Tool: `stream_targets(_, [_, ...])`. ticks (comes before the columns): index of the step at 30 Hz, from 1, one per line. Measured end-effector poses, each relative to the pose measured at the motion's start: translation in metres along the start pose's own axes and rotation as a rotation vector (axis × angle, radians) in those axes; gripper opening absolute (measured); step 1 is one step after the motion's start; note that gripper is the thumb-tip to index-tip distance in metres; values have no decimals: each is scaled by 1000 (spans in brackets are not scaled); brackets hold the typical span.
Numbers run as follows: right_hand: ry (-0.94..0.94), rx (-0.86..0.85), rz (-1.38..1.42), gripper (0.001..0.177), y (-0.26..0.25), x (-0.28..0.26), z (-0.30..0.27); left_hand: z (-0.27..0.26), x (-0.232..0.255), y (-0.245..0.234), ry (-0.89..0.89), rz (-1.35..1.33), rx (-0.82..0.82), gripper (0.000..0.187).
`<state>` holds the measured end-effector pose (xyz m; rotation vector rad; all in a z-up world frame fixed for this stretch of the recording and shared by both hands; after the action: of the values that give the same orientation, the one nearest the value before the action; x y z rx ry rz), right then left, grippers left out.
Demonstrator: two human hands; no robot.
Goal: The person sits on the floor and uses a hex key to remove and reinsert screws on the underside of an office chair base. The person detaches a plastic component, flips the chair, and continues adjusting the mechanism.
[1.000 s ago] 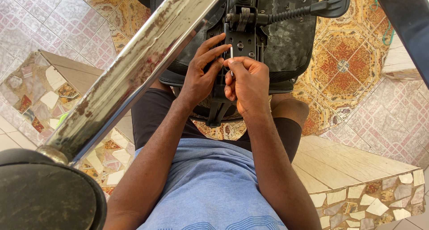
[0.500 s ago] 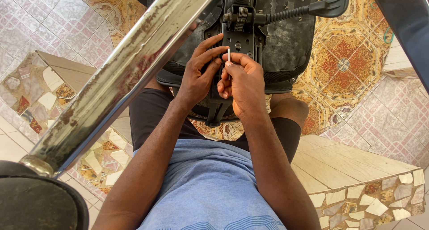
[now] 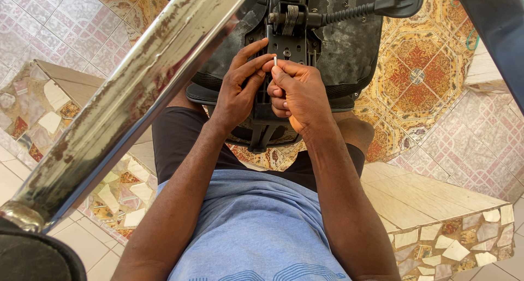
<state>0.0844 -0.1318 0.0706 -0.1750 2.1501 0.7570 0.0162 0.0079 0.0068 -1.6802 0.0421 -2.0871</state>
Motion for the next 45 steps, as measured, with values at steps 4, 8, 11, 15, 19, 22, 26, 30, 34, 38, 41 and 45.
stream_targets(4, [22,-24,11,20,-3,-2,2,3,1,-1,-1,15,-4,29])
stream_targets(8, [37,-47,13,20,-8,-3,4,4,2,-3,-8,26,-19,28])
stream_targets(11, [41,-59,20,20,-12,-3,4,4,2,-3,15,46,-18,28])
stream_targets(15, [90,-90,100,17,-10,-2,5,4,0,-2,27,80,-4,29])
stream_targets(19, [109,-60,201,18,-1,-4,11,6,-2,-3,15,41,-28,29])
stream_targets(22, [164,37,268,20,2,-7,12,5,-2,-1,27,57,-35,33])
stream_targets(26, [125,115,61,21,5,-8,13,5,-3,0,44,59,-53,34])
stream_targets(30, [103,83,-14,22,3,-10,14,6,-2,-1,35,69,-42,31])
stream_targets(34, [97,44,-9,22,2,-10,14,5,-1,-2,47,65,-33,35])
stream_targets(38, [102,32,-44,23,0,-11,14,4,-1,-2,50,85,-21,37])
stream_targets(41, [111,25,-57,23,-2,-12,15,5,-1,-1,60,111,-8,38])
stream_targets(45, [152,-39,-36,23,-8,-17,18,5,-2,0,53,104,-3,40])
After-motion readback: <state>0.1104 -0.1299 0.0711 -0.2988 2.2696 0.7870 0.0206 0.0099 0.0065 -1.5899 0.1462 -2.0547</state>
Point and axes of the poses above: each hand's wrist, its own z-axis towards the middle knuckle, its own y-axis out of the palm, x = y × z, the point moved 2 cm from there along z, towards the middle knuckle, and after that the axes turned 8 degrees about z, right-handed, at the moved point
